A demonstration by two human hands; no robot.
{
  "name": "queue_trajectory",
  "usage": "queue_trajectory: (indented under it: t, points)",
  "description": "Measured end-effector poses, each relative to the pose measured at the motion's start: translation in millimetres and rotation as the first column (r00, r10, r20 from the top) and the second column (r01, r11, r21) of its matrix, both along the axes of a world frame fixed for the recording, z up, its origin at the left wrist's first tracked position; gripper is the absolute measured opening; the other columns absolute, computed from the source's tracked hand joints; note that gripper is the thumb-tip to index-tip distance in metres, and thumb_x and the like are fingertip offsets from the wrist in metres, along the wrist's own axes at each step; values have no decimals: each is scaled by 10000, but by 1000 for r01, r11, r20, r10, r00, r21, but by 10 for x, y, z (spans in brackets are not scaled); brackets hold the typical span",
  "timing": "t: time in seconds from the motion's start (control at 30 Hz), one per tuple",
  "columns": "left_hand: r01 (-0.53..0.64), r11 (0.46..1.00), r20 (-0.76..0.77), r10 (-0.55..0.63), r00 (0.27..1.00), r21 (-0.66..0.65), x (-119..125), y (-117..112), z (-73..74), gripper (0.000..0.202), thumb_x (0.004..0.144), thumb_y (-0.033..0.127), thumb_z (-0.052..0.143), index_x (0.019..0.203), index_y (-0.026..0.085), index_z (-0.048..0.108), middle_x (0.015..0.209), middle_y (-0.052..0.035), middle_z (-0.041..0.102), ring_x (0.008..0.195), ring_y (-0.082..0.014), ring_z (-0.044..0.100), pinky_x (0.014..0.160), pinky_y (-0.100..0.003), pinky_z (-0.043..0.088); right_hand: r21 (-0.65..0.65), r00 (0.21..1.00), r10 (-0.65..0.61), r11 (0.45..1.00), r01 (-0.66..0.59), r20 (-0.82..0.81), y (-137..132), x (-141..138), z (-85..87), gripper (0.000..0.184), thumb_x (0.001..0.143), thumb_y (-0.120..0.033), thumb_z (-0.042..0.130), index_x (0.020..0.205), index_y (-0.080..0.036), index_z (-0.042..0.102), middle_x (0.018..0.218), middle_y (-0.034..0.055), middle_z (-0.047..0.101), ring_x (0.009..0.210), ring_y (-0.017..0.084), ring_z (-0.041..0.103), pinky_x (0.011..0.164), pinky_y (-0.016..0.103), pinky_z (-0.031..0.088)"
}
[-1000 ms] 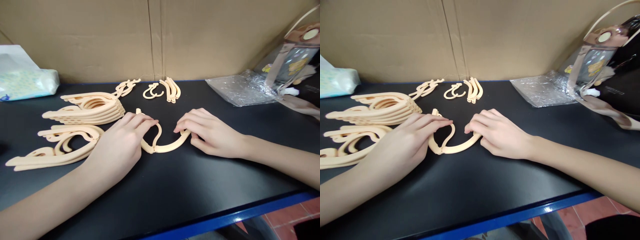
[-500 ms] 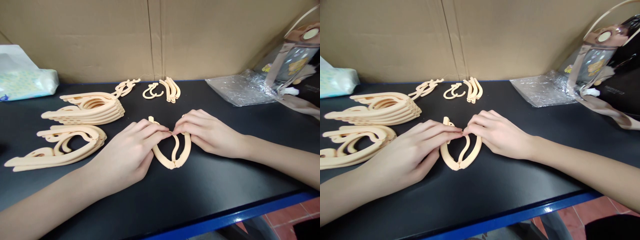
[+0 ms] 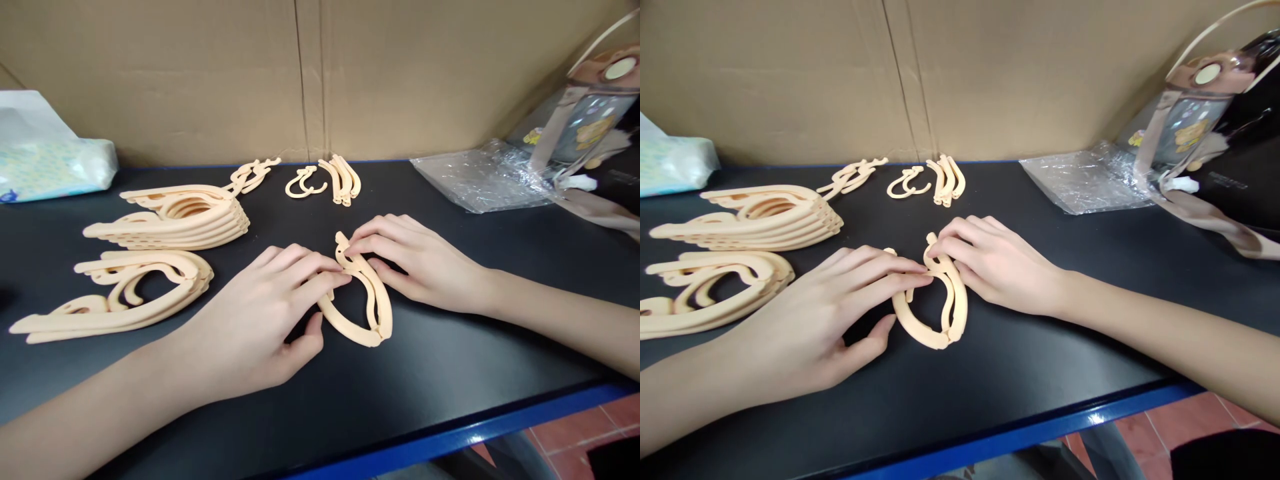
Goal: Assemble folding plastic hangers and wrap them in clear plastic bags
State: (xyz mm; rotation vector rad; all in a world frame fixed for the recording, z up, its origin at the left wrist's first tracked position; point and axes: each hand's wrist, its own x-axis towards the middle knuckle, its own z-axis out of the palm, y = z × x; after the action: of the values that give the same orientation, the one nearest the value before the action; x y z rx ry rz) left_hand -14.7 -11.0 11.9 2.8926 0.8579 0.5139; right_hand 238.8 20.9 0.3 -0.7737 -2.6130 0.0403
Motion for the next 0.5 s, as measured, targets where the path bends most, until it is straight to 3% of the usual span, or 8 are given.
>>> queue_trajectory:
  t: [0.3,0.5]
  points:
    - [36,999,-31,-36,999,5,-7,3,16,429,993,327,564,1397,197,506,1394,-95,573,1309,-261,475,1084,-405,401,-85,998,-29,996,24,-48,3,2,36,203,998,-189,484,1151,-190,618,1047,51,708,939,195,596,869,369,396]
    - [29,999,-23,-29,999,29,-4,17,-1,580,944,484,620,1401,157,475,1374,-143,577,1292,-296,512,1066,-433,438,-170,984,5,985,-36,-178,-68,-23,78,162,973,-198,545,1111,-212,629,1001,16,737,915,161,646,919,359,436]
